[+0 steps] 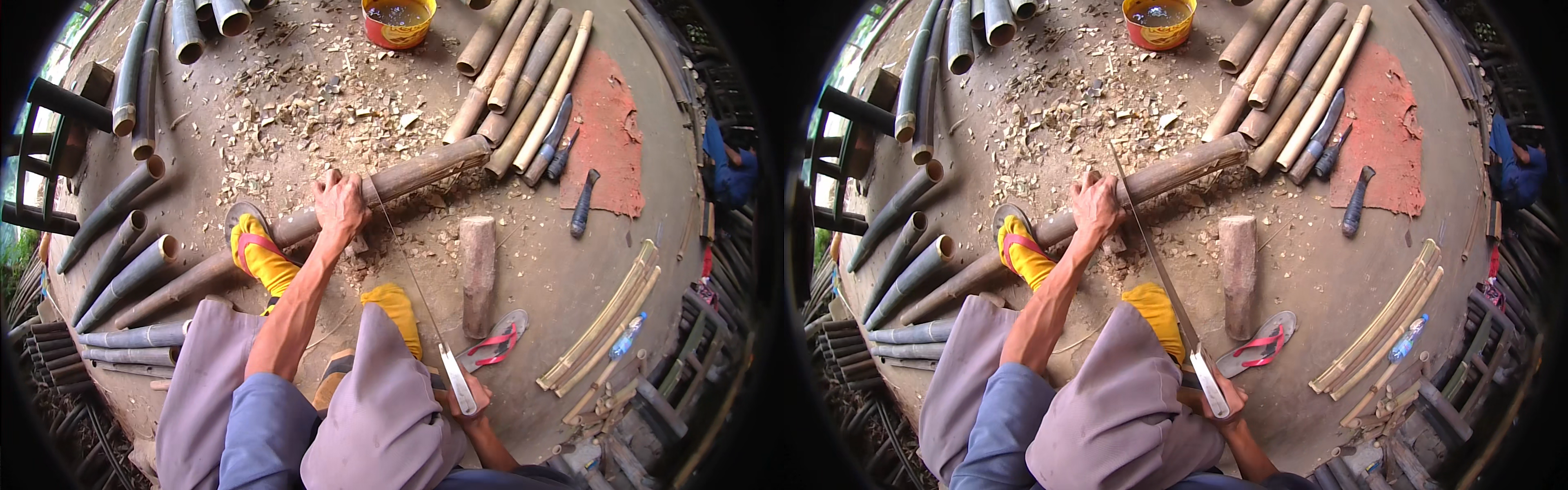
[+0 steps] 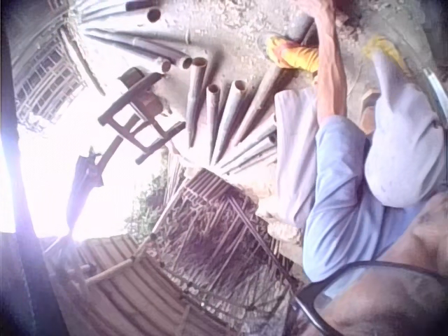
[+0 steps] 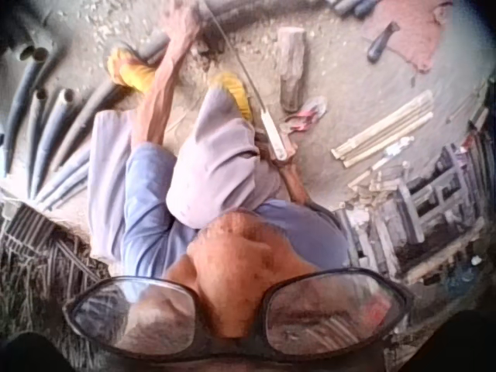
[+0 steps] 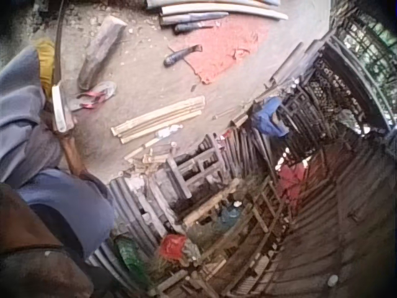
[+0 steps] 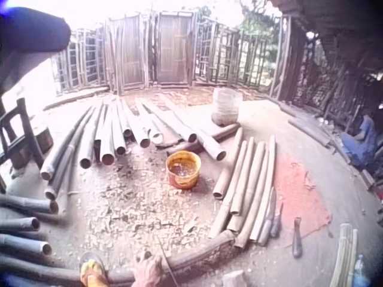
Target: The person measures and cuts bamboo poles using a tape measure, a hand saw, and a large blade.
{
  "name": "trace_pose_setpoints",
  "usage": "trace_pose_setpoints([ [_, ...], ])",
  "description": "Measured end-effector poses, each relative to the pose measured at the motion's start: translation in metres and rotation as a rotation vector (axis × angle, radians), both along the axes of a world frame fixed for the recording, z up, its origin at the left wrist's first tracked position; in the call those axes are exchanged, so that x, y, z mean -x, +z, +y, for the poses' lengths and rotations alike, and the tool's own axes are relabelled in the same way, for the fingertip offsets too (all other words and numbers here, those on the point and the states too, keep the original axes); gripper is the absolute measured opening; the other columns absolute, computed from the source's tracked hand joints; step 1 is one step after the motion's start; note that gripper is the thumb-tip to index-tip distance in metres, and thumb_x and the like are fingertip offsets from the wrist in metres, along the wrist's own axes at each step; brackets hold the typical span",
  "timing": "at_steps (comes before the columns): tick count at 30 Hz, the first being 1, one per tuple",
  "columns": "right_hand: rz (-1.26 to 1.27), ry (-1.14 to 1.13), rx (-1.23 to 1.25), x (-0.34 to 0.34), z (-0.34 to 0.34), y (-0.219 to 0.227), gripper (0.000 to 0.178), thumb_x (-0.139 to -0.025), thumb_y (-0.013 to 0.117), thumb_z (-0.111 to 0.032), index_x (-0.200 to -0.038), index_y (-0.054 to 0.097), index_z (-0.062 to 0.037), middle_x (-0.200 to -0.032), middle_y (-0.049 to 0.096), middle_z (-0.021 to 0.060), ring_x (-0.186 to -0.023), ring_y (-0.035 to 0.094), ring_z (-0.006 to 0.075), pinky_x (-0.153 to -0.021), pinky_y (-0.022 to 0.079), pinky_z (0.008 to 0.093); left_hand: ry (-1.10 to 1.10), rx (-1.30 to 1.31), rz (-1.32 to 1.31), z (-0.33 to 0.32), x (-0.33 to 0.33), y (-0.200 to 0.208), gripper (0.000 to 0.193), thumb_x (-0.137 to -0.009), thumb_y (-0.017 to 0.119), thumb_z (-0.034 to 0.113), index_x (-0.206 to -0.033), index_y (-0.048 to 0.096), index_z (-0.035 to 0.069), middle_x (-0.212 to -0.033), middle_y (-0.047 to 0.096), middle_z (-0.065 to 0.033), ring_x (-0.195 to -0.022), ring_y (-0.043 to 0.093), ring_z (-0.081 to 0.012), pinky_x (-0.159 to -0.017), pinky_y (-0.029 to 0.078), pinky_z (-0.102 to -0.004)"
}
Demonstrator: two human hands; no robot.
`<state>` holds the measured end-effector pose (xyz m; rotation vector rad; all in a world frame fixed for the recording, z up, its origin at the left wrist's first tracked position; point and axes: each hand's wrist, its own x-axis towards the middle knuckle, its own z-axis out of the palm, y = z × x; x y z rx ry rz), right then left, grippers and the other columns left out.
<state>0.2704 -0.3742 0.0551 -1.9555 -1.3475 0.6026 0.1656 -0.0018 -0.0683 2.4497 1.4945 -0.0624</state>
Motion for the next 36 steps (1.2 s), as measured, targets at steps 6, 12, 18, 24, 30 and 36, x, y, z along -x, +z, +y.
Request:
trace_pose_setpoints([
  [6, 0.327, -0.162, -0.211, 0.009, 0.192, -0.059, 0.026, -0.081, 0.062, 0.0, -0.107, 0.06, 0.0024, -0.073, 0.06, 0.0096, -0.058, 0.054, 0.0143, -0.053, 0.045, 0.0295, -0.026, -0.099, -0.048, -0.003, -0.01, -0.01, 0.034, -0.06, 0.072, 0.018, -0.091, 0.059, 0.011, -0.097, 0.065, -0.0054, -0.107, 0.05, -0.0256, -0.087, 0.037, -0.0443],
  [12, 0.145, -0.026, -0.095, 0.009, 0.008, -0.033, 0.033, -0.08, 0.059, 0.0, -0.11, 0.058, 0.0136, -0.094, 0.068, 0.0214, -0.08, 0.07, 0.0268, -0.069, 0.055, 0.0325, 0.039, 0.003, -0.006, 0.004, 0.018, -0.007, 0.036, -0.061, 0.075, 0.024, -0.091, 0.06, 0.01, -0.095, 0.065, -0.0056, -0.109, 0.049, -0.0249, -0.09, 0.035, -0.046],
  [18, 0.282, -0.076, -0.106, 0.006, 0.167, -0.075, 0.038, -0.08, 0.06, 0.002, -0.117, 0.056, 0.0046, -0.08, 0.064, 0.0194, -0.064, 0.064, 0.0273, -0.059, 0.051, 0.0343, 0.016, -0.053, -0.088, 0.0, -0.007, -0.003, 0.032, -0.064, 0.069, 0.019, -0.093, 0.058, 0.012, -0.095, 0.064, -0.0063, -0.105, 0.049, -0.0258, -0.087, 0.036, -0.0441],
  [24, 0.194, -0.016, -0.022, 0.0, 0.032, -0.028, 0.039, -0.08, 0.063, 0.0, -0.115, 0.054, 0.013, -0.103, 0.067, 0.0215, -0.091, 0.068, 0.0287, -0.081, 0.053, 0.0318, 0.059, -0.048, -0.01, -0.002, 0.003, 0.003, 0.031, -0.063, 0.071, 0.018, -0.09, 0.058, 0.012, -0.095, 0.064, -0.0036, -0.106, 0.051, -0.0235, -0.086, 0.037, -0.0428],
  [30, 0.322, -0.08, -0.058, -0.004, 0.091, -0.067, 0.045, -0.076, 0.061, 0.004, -0.12, 0.054, 0.0066, -0.093, 0.066, 0.0217, -0.079, 0.069, 0.0283, -0.067, 0.054, 0.0323, 0.02, -0.243, -0.061, -0.005, -0.007, -0.018, 0.03, -0.063, 0.069, 0.015, -0.091, 0.057, 0.012, -0.092, 0.062, -0.0037, -0.103, 0.051, -0.0248, -0.084, 0.037, -0.0423],
  [36, 0.398, -0.073, 0.077, 0.012, 0.113, -0.062, 0.044, -0.08, 0.07, -0.009, -0.12, 0.055, 0.0012, -0.092, 0.065, 0.0186, -0.078, 0.066, 0.0243, -0.068, 0.052, 0.0333, -0.003, -0.159, -0.055, -0.037, 0.012, -0.002, 0.037, -0.062, 0.07, 0.011, -0.096, 0.057, 0.014, -0.098, 0.06, -0.0028, -0.106, 0.051, -0.0254, -0.084, 0.037, -0.0446],
])
